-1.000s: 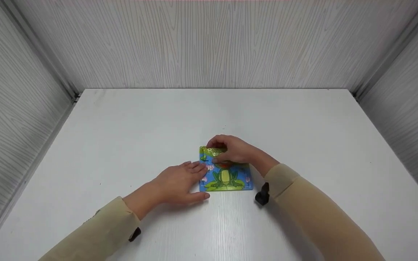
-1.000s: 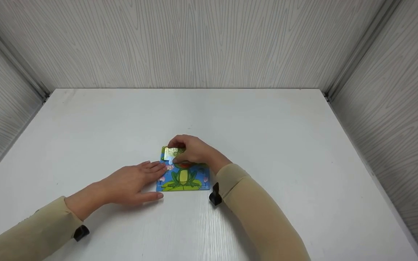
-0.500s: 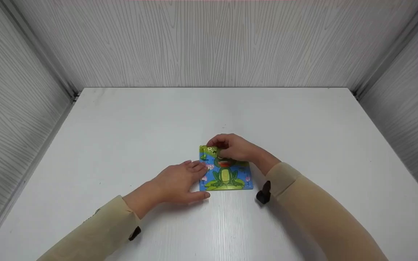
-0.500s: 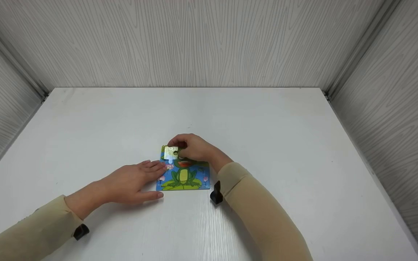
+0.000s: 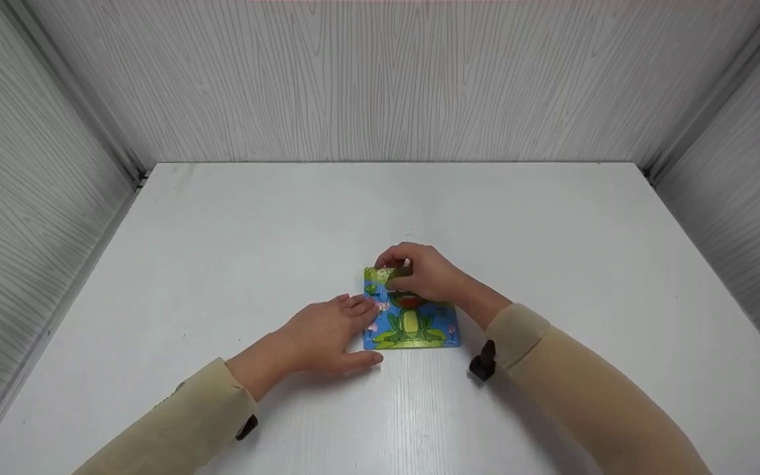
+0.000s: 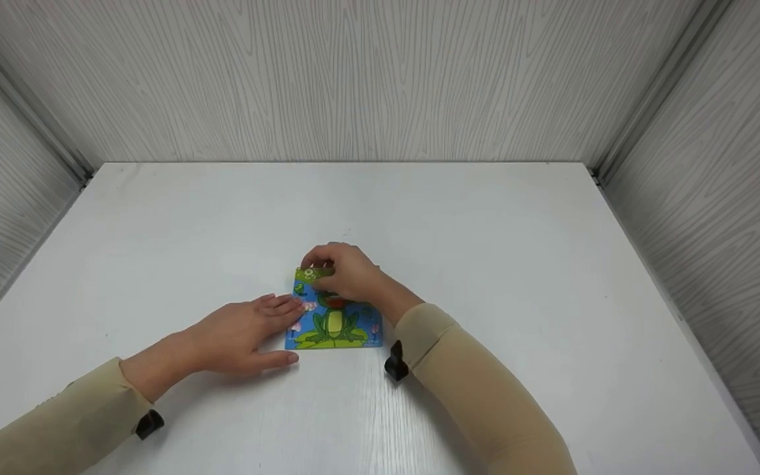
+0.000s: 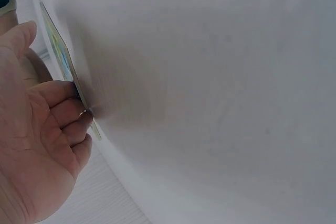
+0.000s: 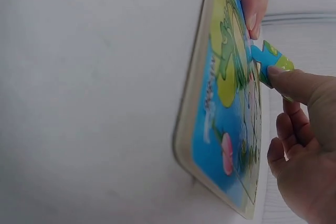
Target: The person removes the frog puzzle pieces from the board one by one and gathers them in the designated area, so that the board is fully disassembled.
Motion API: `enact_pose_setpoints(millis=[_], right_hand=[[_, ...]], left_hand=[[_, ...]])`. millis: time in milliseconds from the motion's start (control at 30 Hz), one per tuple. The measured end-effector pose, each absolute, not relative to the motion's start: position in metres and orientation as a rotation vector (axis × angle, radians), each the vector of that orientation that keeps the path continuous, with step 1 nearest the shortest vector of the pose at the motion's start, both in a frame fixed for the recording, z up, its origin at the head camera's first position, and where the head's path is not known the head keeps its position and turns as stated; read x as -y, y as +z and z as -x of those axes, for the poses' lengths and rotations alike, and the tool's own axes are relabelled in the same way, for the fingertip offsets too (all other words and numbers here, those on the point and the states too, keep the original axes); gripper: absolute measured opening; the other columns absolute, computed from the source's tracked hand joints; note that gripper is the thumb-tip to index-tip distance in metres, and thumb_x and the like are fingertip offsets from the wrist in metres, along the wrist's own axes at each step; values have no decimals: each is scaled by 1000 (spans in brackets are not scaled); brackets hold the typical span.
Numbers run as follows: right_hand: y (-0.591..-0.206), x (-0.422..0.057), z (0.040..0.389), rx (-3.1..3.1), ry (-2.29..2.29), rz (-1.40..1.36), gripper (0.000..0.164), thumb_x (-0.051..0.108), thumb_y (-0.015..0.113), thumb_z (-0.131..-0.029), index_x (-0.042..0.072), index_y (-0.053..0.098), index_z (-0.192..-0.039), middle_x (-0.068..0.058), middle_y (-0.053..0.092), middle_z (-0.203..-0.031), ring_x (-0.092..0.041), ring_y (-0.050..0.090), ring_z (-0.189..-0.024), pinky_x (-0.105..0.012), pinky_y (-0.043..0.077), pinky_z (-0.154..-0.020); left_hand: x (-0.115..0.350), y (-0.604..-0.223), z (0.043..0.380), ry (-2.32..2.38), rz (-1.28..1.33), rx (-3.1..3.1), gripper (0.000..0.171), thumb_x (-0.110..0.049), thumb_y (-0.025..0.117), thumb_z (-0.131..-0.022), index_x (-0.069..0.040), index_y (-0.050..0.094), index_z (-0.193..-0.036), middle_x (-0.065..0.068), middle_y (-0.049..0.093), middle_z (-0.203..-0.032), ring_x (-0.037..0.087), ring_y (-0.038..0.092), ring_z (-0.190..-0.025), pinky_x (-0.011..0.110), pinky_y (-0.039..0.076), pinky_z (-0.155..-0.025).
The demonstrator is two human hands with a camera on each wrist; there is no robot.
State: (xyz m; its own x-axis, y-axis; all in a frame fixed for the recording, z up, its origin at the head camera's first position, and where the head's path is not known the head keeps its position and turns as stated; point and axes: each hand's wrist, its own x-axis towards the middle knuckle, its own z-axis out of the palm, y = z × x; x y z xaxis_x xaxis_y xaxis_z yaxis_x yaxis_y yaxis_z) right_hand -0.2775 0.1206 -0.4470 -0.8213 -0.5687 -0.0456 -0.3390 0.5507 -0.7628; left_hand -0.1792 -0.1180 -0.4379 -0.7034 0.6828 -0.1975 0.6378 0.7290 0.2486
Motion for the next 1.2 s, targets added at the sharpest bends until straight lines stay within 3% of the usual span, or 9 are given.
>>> enact_pose_setpoints(millis=[333, 600, 833, 1200], right_hand=[[-442, -123, 271, -2605, -787, 975, 51, 17, 78, -98, 19, 66, -147, -5, 61, -130, -22, 60, -118, -40, 51, -105], [-441, -142, 278, -2660, -929, 893, 47, 19, 79, -96, 12, 69, -141, -2, 66, -131, -21, 62, -121, -42, 51, -107], [-431, -175, 285, -2675, -1069, 761, 45, 21, 79, -95, 15, 70, -138, 2, 67, -127, -21, 59, -117, -43, 51, -102], [-428, -229, 292, -2721, -1093, 674, 43, 19, 80, -94, 15, 72, -136, -2, 65, -131, -25, 57, -120, -47, 49, -97]], left_hand=[[119, -439, 180, 231, -1075, -2650, 87, -66, 48, -103, -5, 39, -164, 10, 38, -169, 27, 32, -158, 43, 23, -128], [121, -443, 182, 187, -1072, -2670, 83, -63, 49, -104, -7, 39, -164, 8, 39, -168, 26, 33, -157, 43, 24, -128], [120, -440, 184, 164, -1065, -2696, 77, -55, 58, -104, -8, 43, -163, 8, 43, -166, 28, 36, -156, 45, 28, -126], [113, -438, 186, 101, -1108, -2696, 75, -52, 57, -105, -3, 45, -160, 14, 44, -165, 31, 39, -154, 45, 29, -126]])
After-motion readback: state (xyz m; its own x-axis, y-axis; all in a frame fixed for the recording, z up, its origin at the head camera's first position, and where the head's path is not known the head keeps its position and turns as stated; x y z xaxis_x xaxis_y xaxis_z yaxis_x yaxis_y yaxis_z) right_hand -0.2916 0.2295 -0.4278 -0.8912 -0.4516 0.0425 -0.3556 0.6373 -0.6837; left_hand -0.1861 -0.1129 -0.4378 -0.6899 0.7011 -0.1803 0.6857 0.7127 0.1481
